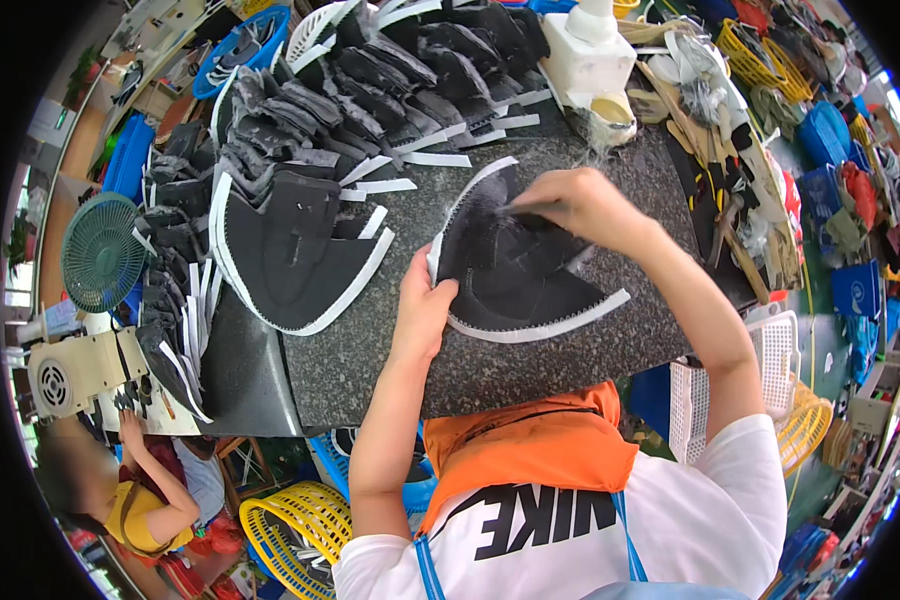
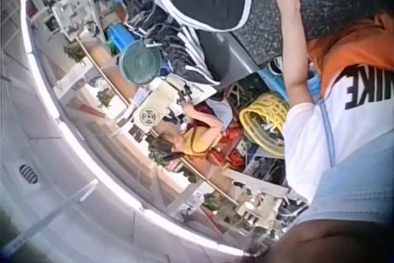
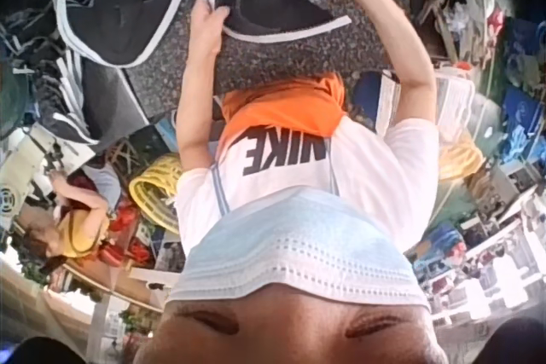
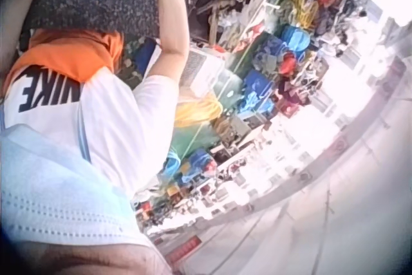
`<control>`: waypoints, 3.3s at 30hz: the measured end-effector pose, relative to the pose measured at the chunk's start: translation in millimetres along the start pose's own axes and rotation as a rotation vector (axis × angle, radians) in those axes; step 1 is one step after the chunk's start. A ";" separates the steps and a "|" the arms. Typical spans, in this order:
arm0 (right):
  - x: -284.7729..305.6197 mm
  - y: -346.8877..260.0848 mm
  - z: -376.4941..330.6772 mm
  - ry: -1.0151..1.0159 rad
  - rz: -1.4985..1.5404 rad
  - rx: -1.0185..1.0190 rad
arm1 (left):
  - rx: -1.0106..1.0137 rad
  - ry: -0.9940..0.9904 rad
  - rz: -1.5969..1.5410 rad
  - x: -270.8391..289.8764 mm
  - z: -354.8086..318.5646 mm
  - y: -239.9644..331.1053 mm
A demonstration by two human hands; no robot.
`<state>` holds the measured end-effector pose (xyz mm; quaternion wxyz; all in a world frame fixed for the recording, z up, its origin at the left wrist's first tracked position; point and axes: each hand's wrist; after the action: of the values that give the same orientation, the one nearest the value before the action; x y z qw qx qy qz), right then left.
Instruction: The person applies adhesive to shoe upper pieces using a handheld scraper tool, presses fabric pieces together by hand, and stacks the assembled components on the workbench.
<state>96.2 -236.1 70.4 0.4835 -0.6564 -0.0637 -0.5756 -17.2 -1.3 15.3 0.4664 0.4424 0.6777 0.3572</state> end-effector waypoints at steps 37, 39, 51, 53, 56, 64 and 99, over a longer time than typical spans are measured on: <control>68.5 119.9 -34.1 0.444 -0.397 -0.430 | -0.399 0.111 -0.044 77.0 -102.9 56.5; 76.9 159.1 -38.2 0.529 -0.306 -0.556 | -0.620 0.339 -0.048 132.7 -128.4 65.7; 80.3 230.7 -9.1 0.503 -0.337 -0.477 | -0.735 1.049 -0.386 507.7 -185.7 62.0; 73.6 222.7 3.3 0.483 -0.368 -0.478 | -0.557 1.220 -0.084 536.1 -191.5 49.5; 76.6 196.5 1.4 0.523 -0.418 -0.405 | -0.245 1.635 0.578 506.7 -165.5 72.9; 73.4 155.2 3.6 0.469 -0.512 -0.543 | -0.863 0.557 1.283 137.1 -15.2 142.5; 55.9 87.7 -49.5 0.699 -0.475 -0.372 | -1.206 -0.519 1.291 -103.9 65.5 41.1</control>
<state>136.4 -343.6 60.4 0.2045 -0.4659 0.0589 -0.8589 73.9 -79.0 64.8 0.4656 0.4832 -0.1277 0.7304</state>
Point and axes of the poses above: each hand's wrist, its own z-axis towards the middle knuckle, its own x-axis out of the back of the hand, y = z × x, and after that the axes turned 6 degrees about -z, right-handed
